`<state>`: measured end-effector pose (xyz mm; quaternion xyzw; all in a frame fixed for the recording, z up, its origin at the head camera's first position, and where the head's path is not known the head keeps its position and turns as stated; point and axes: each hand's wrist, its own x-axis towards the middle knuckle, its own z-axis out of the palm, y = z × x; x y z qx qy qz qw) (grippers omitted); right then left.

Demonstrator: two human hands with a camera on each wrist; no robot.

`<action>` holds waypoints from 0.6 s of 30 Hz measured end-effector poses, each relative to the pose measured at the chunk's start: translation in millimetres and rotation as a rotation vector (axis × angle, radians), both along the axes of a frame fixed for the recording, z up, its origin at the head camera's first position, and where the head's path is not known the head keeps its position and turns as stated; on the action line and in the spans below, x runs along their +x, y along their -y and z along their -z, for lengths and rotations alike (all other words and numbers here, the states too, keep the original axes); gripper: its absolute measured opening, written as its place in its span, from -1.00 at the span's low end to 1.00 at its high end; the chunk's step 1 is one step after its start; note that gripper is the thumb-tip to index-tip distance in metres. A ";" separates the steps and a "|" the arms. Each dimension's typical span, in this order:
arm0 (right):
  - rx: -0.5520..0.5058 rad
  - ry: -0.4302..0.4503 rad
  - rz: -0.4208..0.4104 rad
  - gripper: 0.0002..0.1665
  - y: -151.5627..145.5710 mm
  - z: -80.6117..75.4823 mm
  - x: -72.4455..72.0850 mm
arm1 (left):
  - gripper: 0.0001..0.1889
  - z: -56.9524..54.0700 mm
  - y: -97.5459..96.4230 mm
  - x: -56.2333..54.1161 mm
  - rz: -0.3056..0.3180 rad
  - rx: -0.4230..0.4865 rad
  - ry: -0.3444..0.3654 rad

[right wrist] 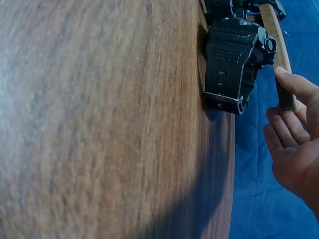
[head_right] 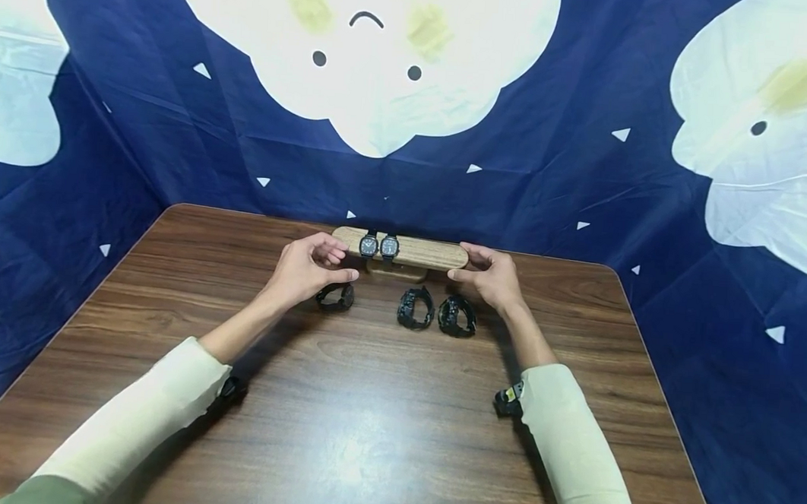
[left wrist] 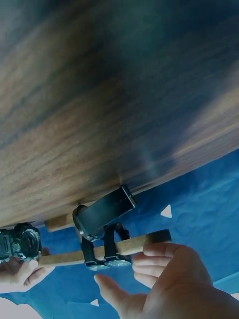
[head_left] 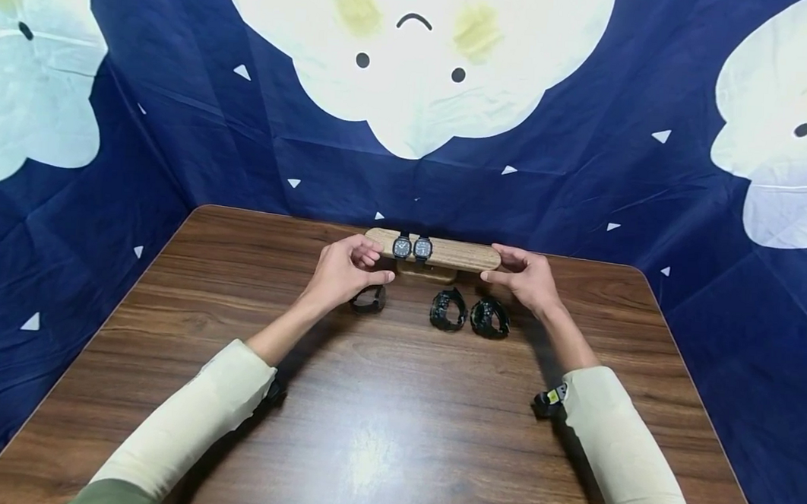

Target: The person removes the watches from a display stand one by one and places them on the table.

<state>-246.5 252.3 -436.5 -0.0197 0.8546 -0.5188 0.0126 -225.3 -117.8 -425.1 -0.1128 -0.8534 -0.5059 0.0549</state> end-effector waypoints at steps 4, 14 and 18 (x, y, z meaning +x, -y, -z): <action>-0.005 -0.005 -0.004 -0.17 0.0 0.0 -0.2 | -0.44 -0.2 -2.8 -2.4 -0.013 -0.003 -0.051; -0.011 -0.012 -0.005 -0.18 0.6 0.4 -0.1 | -0.40 0.7 -6.2 -8.8 0.001 -0.080 -0.122; -0.025 -0.021 -0.005 -0.19 0.7 0.6 0.0 | -0.36 2.8 -8.6 -12.6 0.011 -0.102 -0.133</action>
